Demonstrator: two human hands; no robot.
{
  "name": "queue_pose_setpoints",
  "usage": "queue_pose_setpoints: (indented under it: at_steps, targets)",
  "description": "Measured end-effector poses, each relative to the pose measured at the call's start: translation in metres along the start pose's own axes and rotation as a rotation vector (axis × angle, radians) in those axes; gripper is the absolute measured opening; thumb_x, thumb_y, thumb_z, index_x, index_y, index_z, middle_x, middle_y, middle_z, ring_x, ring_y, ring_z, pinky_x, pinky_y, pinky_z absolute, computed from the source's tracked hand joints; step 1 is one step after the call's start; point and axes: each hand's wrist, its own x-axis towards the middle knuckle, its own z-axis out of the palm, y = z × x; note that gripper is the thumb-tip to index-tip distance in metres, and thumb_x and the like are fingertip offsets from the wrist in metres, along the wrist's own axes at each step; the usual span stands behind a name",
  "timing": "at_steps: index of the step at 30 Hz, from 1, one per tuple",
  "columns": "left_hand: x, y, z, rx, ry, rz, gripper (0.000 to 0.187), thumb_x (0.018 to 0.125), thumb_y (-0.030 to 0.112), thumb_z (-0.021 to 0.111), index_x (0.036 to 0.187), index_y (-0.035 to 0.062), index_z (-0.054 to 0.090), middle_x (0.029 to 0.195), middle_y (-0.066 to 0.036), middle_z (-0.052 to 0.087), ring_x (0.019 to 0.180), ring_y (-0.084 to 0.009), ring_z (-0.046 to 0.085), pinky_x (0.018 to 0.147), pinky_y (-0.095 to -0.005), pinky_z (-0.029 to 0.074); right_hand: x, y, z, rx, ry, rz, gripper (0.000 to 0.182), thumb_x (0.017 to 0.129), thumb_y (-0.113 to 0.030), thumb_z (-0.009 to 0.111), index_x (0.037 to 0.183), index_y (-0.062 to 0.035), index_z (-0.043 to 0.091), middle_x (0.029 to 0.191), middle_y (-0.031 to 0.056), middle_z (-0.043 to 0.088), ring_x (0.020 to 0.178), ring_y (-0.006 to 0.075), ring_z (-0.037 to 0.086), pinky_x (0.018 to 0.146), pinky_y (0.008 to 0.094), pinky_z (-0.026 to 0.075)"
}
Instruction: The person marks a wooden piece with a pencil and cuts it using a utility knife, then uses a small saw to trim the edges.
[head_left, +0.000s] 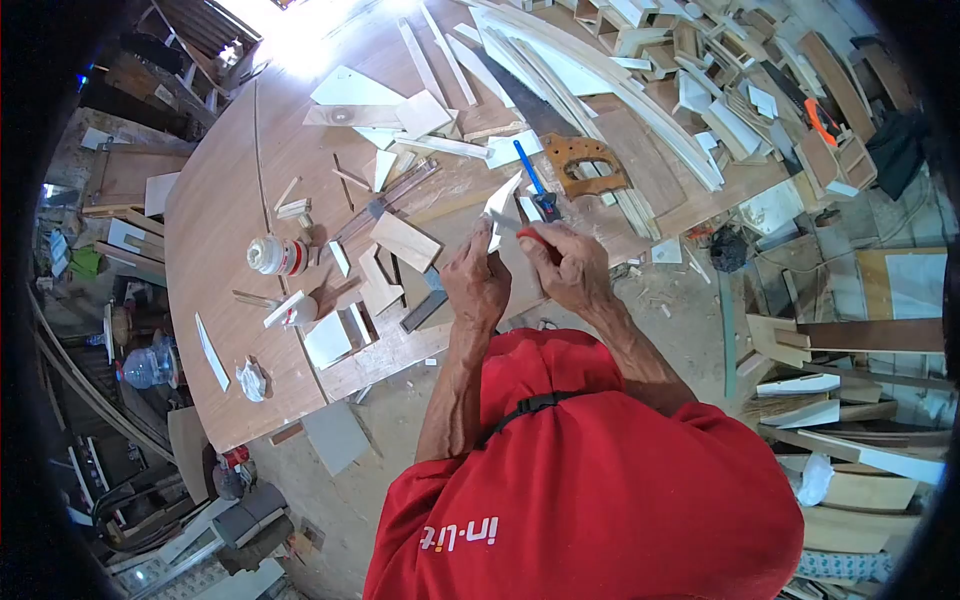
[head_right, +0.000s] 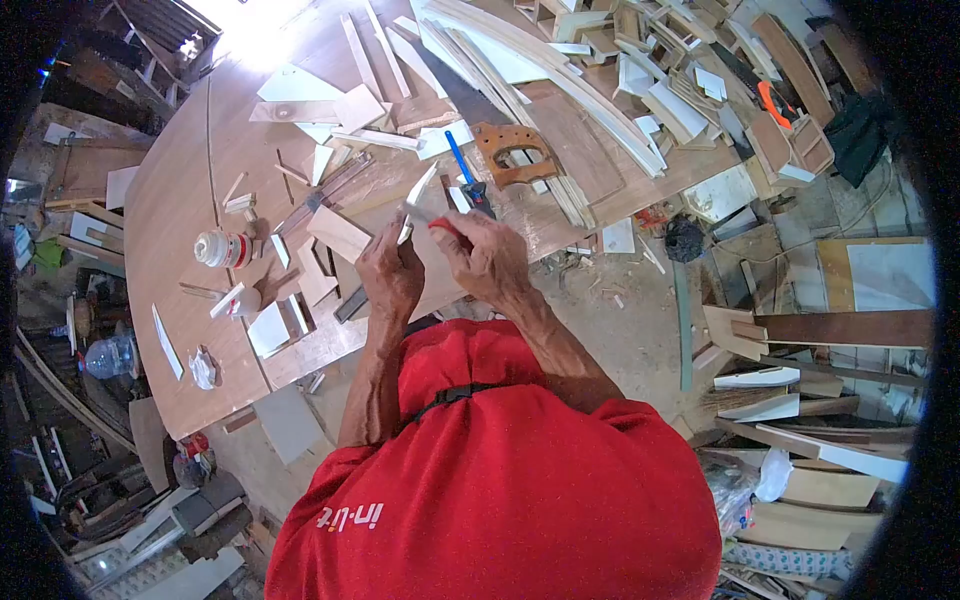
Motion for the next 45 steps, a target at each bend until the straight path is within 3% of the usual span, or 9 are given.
queue_pose_setpoints:
  at_steps: [17, 20, 22, 25, 31, 33, 37, 38, 45]
  targets:
    - [-0.013, 0.004, 0.007, -0.014, 0.033, -0.043, 0.044, 0.070, -0.011, 0.053, 0.112, 0.0017, 0.061, 0.109, -0.020, 0.066, 0.100, -0.0337, 0.066, 0.081, -0.0398, 0.054, 0.000, 0.026, 0.009, -0.085, 0.037, 0.123, 0.038, 0.094, -0.039, 0.052, 0.097, -0.0043, 0.066, 0.081, 0.0182, 0.064, 0.072, 0.0393, 0.061, 0.066, 0.0445, 0.048]
    - [-0.011, 0.002, 0.008, 0.007, 0.090, 0.028, 0.045, 0.071, -0.010, 0.054, 0.115, 0.0025, 0.061, 0.116, -0.017, 0.065, 0.108, -0.0332, 0.063, 0.087, -0.0403, 0.053, -0.002, 0.030, 0.008, 0.065, -0.150, 0.268, 0.044, 0.095, -0.043, 0.050, 0.093, -0.0033, 0.067, 0.074, 0.0139, 0.064, 0.060, 0.0292, 0.060, 0.058, 0.0369, 0.046]
    - [-0.010, 0.002, 0.005, 0.038, 0.090, 0.084, 0.046, 0.072, -0.010, 0.053, 0.116, 0.0028, 0.060, 0.119, -0.016, 0.063, 0.113, -0.0330, 0.060, 0.091, -0.0406, 0.051, -0.006, 0.026, 0.004, 0.876, -0.132, 0.521, 0.041, 0.094, -0.042, 0.056, 0.086, -0.0032, 0.067, 0.070, 0.0051, 0.061, 0.054, 0.0127, 0.052, 0.051, 0.0264, 0.039]
    - [-0.012, 0.008, 0.008, 0.032, 0.092, 0.147, 0.049, 0.072, -0.011, 0.052, 0.118, 0.0035, 0.060, 0.122, -0.014, 0.062, 0.118, -0.0325, 0.057, 0.096, -0.0408, 0.048, 0.003, 0.015, 0.009, 0.941, -0.069, 0.551, 0.033, 0.091, -0.035, 0.064, 0.081, -0.0038, 0.066, 0.067, -0.0024, 0.055, 0.056, 0.0025, 0.044, 0.049, 0.0198, 0.032]
    - [-0.012, 0.022, -0.016, -0.037, -0.173, 0.163, 0.054, 0.077, -0.007, 0.054, 0.129, 0.0040, 0.051, 0.136, -0.016, 0.051, 0.132, -0.0338, 0.043, 0.106, -0.0419, 0.038, 0.009, 0.025, 0.009, 0.756, -0.020, 0.445, 0.014, 0.085, -0.017, 0.067, 0.079, -0.0069, 0.061, 0.068, -0.0055, 0.052, 0.059, 0.0036, 0.045, 0.052, 0.0206, 0.034]
    - [-0.011, 0.034, -0.045, -0.457, -0.254, -0.099, 0.062, 0.079, -0.002, 0.057, 0.138, 0.0052, 0.040, 0.138, -0.014, 0.049, 0.135, -0.0330, 0.038, 0.108, -0.0399, 0.035, 0.008, 0.029, 0.003, 0.732, -0.074, 0.510, 0.012, 0.084, -0.017, 0.067, 0.080, -0.0074, 0.061, 0.066, -0.0059, 0.051, 0.059, 0.0035, 0.045, 0.052, 0.0210, 0.035]
    - [0.012, 0.023, -0.042, -0.820, -0.283, -0.698, 0.059, 0.089, 0.009, 0.057, 0.141, -0.0004, 0.029, 0.123, -0.021, 0.055, 0.106, -0.0234, 0.057, 0.087, -0.0314, 0.046, 0.004, 0.027, -0.004, 0.661, -0.238, 0.401, 0.009, 0.084, -0.015, 0.067, 0.083, -0.0067, 0.063, 0.065, -0.0048, 0.052, 0.055, 0.0032, 0.044, 0.048, 0.0222, 0.032]
    - [0.010, 0.015, -0.024, -0.903, -0.163, -0.509, 0.051, 0.093, 0.013, 0.056, 0.137, -0.0025, 0.035, 0.112, -0.018, 0.057, 0.087, -0.0147, 0.056, 0.074, -0.0265, 0.046, 0.005, 0.023, -0.003, 0.661, -0.242, 0.397, 0.009, 0.084, -0.015, 0.067, 0.083, -0.0067, 0.063, 0.065, -0.0048, 0.052, 0.055, 0.0032, 0.044, 0.048, 0.0222, 0.032]
    - [0.014, 0.009, -0.004, -0.978, 0.049, -0.605, 0.039, 0.097, 0.011, 0.051, 0.134, 0.0014, 0.045, 0.089, -0.001, 0.056, 0.071, -0.0058, 0.049, 0.060, -0.0204, 0.039, -0.009, 0.024, -0.005, 0.784, -0.196, 0.416, 0.057, 0.097, -0.053, 0.041, 0.079, -0.0030, 0.062, 0.064, 0.0009, 0.055, 0.058, 0.0101, 0.047, 0.053, 0.0278, 0.038]
